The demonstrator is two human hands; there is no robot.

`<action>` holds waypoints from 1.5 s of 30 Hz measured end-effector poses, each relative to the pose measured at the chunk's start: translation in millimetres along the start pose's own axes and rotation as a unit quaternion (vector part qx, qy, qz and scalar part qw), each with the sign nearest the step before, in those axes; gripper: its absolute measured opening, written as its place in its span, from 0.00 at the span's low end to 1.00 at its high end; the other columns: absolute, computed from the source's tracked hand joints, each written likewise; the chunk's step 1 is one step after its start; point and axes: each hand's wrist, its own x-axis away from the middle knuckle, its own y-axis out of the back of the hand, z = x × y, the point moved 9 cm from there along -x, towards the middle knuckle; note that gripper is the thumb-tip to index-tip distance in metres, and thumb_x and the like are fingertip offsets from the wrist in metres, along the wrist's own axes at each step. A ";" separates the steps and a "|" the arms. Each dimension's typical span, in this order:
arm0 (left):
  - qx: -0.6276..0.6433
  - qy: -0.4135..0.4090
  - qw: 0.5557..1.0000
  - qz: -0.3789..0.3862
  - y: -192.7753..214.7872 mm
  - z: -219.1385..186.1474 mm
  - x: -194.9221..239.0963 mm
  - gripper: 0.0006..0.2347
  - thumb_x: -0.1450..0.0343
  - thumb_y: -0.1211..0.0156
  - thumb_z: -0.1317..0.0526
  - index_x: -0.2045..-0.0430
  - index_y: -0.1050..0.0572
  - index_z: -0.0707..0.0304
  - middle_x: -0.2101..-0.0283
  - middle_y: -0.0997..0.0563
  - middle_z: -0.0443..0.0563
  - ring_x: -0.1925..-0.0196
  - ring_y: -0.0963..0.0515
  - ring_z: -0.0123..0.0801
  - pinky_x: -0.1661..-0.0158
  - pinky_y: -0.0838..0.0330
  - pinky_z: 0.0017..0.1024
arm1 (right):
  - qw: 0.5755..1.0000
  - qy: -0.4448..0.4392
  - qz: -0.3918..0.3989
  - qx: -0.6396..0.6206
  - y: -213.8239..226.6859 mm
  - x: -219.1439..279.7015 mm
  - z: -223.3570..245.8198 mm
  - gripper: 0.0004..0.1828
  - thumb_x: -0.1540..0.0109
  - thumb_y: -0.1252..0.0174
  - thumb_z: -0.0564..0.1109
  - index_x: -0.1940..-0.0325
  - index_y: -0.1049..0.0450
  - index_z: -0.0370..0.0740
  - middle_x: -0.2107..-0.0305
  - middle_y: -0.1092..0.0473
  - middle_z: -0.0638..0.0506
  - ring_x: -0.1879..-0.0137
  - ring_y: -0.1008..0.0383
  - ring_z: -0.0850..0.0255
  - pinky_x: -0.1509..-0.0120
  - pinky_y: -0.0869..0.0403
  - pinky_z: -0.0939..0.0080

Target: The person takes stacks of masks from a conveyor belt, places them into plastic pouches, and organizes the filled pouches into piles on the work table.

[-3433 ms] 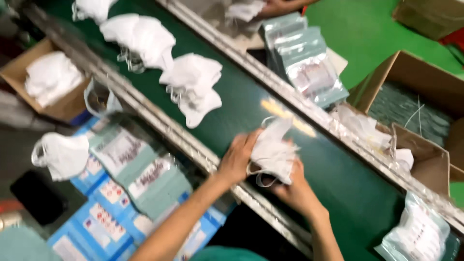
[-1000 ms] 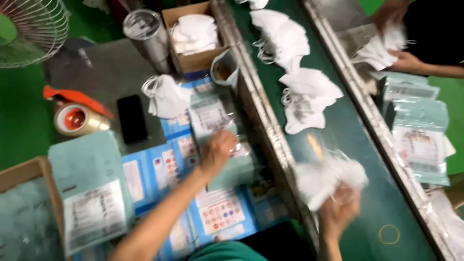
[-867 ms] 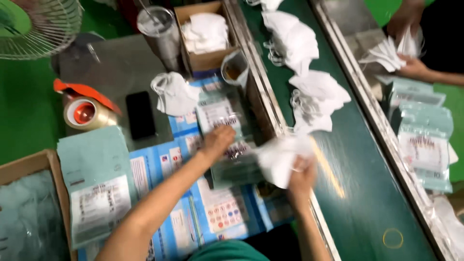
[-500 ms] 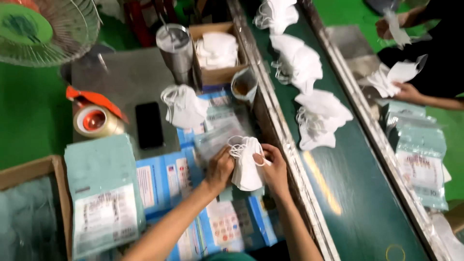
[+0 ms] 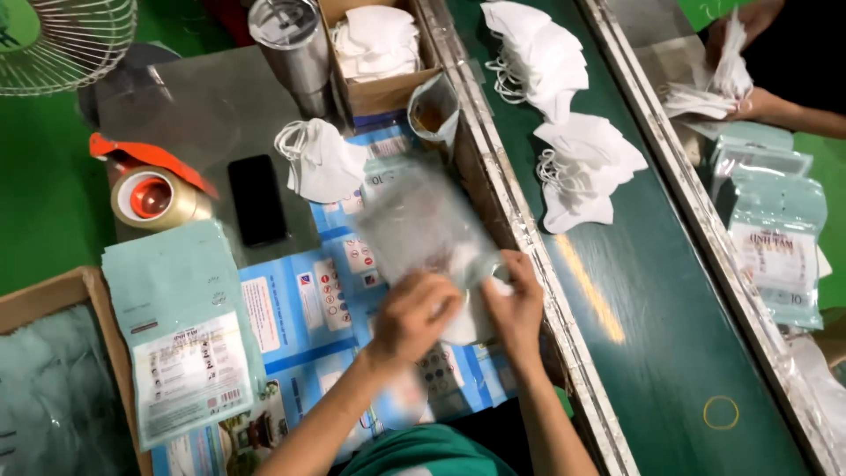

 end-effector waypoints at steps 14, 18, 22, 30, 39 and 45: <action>0.412 0.459 0.778 -0.116 -63.0 42.7 41.8 0.26 0.31 0.33 0.60 0.39 0.33 0.71 0.41 0.25 0.56 0.42 0.25 0.34 0.41 0.31 0.33 | 0.934 -0.226 -0.113 -0.253 18.6 22.2 -43.8 0.20 0.40 0.37 0.42 0.46 0.33 0.40 0.62 0.31 0.50 0.61 0.30 0.63 0.58 0.30 0.60; 0.416 0.469 0.772 -0.109 -66.4 55.9 47.9 0.21 0.32 0.33 0.59 0.47 0.25 0.73 0.49 0.18 0.54 0.50 0.20 0.33 0.47 0.25 0.30 | 0.831 -0.354 0.021 -0.428 -4.1 55.6 -77.2 0.11 0.37 0.41 0.41 0.52 0.27 0.36 0.66 0.26 0.52 0.64 0.25 0.66 0.57 0.25 0.60; 0.464 0.440 0.748 0.179 -136.5 24.8 96.6 0.19 0.29 0.33 0.56 0.48 0.22 0.72 0.53 0.17 0.52 0.53 0.20 0.30 0.52 0.24 0.30 | 0.820 -0.272 -0.001 -0.504 6.0 66.4 -95.8 0.08 0.30 0.40 0.38 0.51 0.26 0.28 0.68 0.27 0.50 0.67 0.28 0.64 0.63 0.29 0.63; 0.158 0.112 0.957 0.217 -16.0 -73.4 -50.2 0.11 0.30 0.34 0.63 0.55 0.20 0.66 0.54 0.15 0.57 0.49 0.16 0.45 0.47 0.23 0.37 | 0.989 -0.109 0.066 -0.079 77.4 39.8 3.1 0.13 0.41 0.34 0.38 0.53 0.26 0.33 0.63 0.21 0.52 0.57 0.19 0.64 0.52 0.20 0.65; 0.240 0.172 0.955 0.033 -15.3 -25.8 -21.2 0.05 0.29 0.36 0.68 0.62 0.19 0.68 0.68 0.17 0.50 0.68 0.19 0.27 0.66 0.26 0.24 | 0.995 0.028 -0.092 -0.022 110.2 42.5 46.0 0.16 0.40 0.40 0.33 0.48 0.28 0.33 0.56 0.29 0.49 0.52 0.28 0.64 0.45 0.29 0.65; 0.278 0.268 0.922 -0.003 -11.4 -19.2 -17.6 0.05 0.26 0.42 0.68 0.63 0.21 0.72 0.74 0.25 0.45 0.73 0.29 0.18 0.73 0.35 0.21 | 0.967 -0.071 -0.104 -0.221 119.6 54.4 -9.5 0.02 0.33 0.45 0.32 0.55 0.28 0.32 0.60 0.32 0.53 0.55 0.32 0.69 0.49 0.33 0.70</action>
